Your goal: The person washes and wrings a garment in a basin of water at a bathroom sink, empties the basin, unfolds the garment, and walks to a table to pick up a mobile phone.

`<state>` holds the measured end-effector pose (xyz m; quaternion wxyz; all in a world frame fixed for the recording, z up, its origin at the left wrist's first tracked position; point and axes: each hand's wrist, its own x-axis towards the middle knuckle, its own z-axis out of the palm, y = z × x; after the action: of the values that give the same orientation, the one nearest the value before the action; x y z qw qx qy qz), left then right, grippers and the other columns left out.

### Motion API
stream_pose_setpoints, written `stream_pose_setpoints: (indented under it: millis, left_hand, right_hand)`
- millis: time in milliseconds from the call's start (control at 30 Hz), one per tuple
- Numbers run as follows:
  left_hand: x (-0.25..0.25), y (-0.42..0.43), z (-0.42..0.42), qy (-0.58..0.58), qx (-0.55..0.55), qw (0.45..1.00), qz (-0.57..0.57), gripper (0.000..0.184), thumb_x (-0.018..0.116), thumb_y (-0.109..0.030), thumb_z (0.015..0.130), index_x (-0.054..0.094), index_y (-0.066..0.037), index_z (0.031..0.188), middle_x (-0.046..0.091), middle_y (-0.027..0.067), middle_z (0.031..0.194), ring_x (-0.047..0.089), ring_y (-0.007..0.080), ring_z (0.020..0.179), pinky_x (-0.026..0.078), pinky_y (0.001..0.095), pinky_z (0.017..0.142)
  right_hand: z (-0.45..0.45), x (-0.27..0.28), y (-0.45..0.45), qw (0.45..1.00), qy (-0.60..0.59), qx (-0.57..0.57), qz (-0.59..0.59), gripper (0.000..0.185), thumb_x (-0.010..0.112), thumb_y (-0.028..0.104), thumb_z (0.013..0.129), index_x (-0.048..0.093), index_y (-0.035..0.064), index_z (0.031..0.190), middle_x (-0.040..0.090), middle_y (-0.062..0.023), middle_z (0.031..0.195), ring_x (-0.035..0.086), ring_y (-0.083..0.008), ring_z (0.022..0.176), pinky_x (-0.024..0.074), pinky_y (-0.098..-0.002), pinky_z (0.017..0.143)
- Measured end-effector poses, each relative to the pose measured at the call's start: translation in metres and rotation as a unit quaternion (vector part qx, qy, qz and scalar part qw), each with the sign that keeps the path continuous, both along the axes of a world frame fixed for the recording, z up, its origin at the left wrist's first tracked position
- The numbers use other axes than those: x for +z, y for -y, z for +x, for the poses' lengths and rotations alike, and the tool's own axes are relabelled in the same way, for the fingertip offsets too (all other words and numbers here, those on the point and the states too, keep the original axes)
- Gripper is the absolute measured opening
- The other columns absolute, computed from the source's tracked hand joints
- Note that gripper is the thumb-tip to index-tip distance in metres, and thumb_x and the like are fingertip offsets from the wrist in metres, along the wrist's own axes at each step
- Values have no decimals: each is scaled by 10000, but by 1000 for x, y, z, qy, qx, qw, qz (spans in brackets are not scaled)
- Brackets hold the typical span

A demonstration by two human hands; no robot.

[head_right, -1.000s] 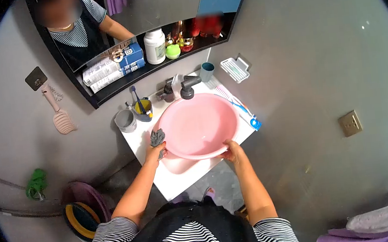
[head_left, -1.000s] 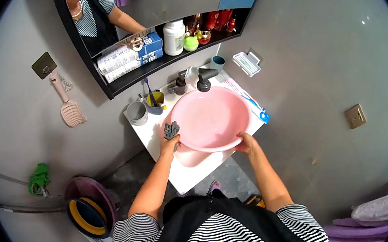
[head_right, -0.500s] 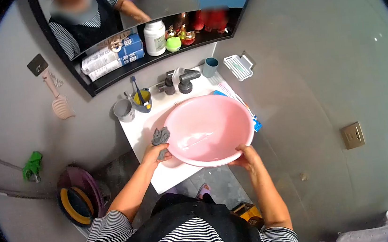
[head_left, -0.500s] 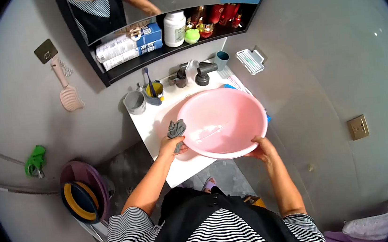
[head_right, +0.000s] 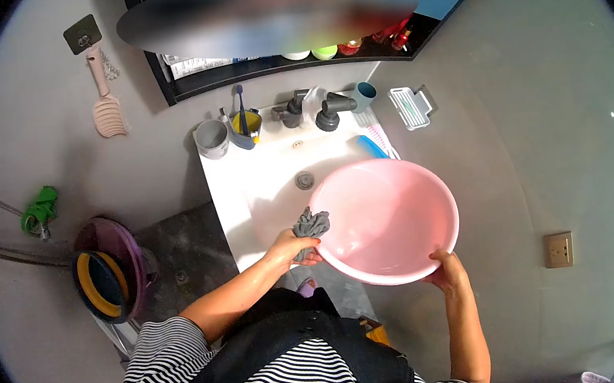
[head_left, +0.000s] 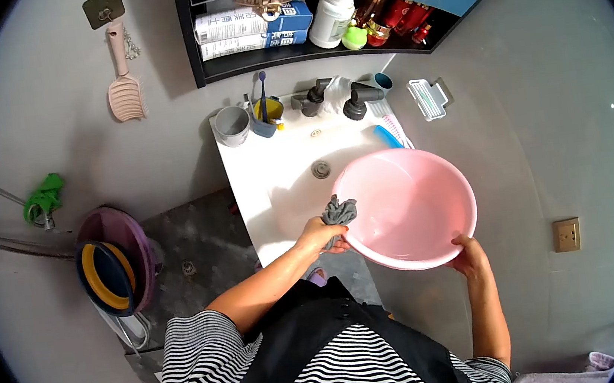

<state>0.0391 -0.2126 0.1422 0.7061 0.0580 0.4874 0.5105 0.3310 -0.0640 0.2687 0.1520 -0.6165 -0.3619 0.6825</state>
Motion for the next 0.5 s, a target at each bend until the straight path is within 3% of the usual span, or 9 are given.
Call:
stream_pose_setpoints:
  millis: [233, 500]
  left_hand:
    - [-14, -15, 12, 19, -54, 998, 1, 238, 621, -118, 758, 574, 38, 932, 625, 147, 793, 646, 208, 664, 560, 312, 579]
    - [-17, -25, 22, 51, -83, 995, -3, 269, 628, -122, 756, 558, 31, 966, 618, 151, 831, 647, 221, 668, 566, 331, 599]
  right_hand:
    - [10, 9, 1, 1000, 8, -20, 21, 665, 479, 108, 691, 242, -67, 1288, 408, -268, 1202, 477, -435, 1063, 438, -619, 814]
    - [-3, 30, -7, 995, 74, -17, 72, 601, 454, 86, 722, 255, -79, 1265, 438, -259, 1147, 543, -407, 962, 513, -566, 721]
